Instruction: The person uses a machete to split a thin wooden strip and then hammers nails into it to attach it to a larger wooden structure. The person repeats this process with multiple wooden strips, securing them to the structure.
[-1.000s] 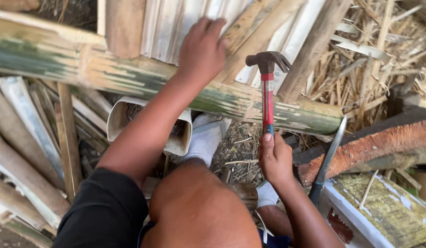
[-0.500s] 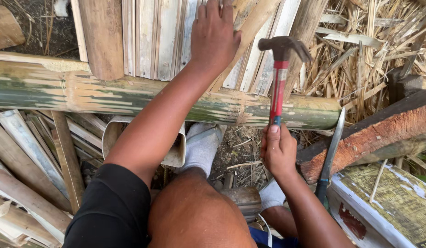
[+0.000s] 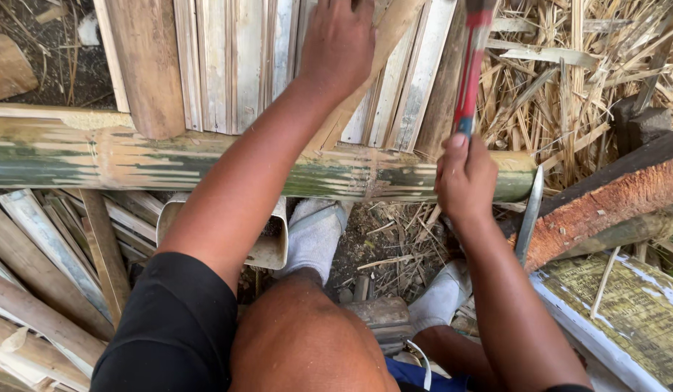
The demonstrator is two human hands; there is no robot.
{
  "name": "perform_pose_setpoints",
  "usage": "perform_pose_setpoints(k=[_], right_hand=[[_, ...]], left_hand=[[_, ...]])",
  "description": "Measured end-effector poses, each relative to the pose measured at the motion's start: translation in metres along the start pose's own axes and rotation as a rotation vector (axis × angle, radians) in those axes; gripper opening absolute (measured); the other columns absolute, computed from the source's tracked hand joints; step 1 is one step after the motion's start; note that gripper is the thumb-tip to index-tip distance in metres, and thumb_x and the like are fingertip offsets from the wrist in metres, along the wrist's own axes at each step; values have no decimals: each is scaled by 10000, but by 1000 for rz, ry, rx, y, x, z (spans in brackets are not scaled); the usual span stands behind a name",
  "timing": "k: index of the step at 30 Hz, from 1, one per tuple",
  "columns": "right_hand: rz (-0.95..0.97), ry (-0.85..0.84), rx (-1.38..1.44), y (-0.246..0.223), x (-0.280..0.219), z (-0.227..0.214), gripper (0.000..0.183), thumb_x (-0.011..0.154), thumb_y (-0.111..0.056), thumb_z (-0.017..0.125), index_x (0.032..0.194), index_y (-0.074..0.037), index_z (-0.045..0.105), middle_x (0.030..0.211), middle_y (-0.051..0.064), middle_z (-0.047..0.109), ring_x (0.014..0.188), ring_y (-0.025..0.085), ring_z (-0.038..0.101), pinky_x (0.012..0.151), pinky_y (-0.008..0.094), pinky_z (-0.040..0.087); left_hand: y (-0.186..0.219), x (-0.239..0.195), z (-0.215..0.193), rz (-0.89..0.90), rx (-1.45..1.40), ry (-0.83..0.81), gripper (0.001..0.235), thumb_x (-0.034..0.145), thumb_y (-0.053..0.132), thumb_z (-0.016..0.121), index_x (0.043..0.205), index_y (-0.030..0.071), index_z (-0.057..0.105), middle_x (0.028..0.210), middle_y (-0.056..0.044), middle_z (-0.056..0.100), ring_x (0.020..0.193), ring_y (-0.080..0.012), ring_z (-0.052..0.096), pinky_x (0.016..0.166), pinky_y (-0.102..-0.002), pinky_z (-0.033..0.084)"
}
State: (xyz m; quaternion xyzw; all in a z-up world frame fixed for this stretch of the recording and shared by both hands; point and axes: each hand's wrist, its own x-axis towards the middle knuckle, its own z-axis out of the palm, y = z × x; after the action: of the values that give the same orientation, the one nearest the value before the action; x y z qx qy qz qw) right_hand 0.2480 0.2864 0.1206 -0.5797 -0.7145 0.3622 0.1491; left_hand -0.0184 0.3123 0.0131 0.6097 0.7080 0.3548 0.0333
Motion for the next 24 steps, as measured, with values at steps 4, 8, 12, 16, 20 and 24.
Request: perform_pose_setpoints(k=[4,8,12,16,20,24], right_hand=[[-182,55,-109,-6,55,-5,446,1168,-396,419,1012,-13,589,684,16,588,554,109,577,473,296,430],[-423,113,-102,-8,84,-11,475,1220,-421,415,1070,6,562,703,31,571,620,126,616,548,317,448],[-313,23,-277,-6,123,2,448,1198,-406,363,1027,-27,531,663,4,540,507,101,537,430,293,414],[-214,-9,-276,-9,129,0,426,1200,-395,365,1018,-48,533,673,-24,548,497,80,523,406,287,408],[-518,132,-150,-5,115,-8,462,1230,-397,366,1018,-17,519,679,23,544,547,95,565,469,297,418],[-290,32,-262,-3,126,2,400,1224,-366,398,1044,-38,540,700,0,556,541,100,518,468,320,405]], left_hand=[[-13,0,-4,123,-96,24,373,981,110,688,1296,-60,583,1249,-220,583,1213,-404,533,1087,-529,386],[-16,-1,5,88,-109,-58,359,1000,77,637,1331,-45,570,1305,-222,588,1272,-392,541,1144,-517,379],[-18,-2,9,97,-76,-51,372,1024,65,605,1368,-68,557,1375,-237,569,1361,-386,501,1207,-528,312],[-16,0,9,158,44,15,398,1015,87,607,1369,-85,545,1432,-267,535,1421,-395,445,1232,-523,242],[-11,-1,7,124,-1,-20,356,976,99,618,1289,-64,575,1336,-240,579,1325,-406,503,1157,-530,334],[-19,-7,3,6,-121,-70,340,952,80,642,1279,-12,620,1186,-219,635,1111,-416,585,969,-518,440]])
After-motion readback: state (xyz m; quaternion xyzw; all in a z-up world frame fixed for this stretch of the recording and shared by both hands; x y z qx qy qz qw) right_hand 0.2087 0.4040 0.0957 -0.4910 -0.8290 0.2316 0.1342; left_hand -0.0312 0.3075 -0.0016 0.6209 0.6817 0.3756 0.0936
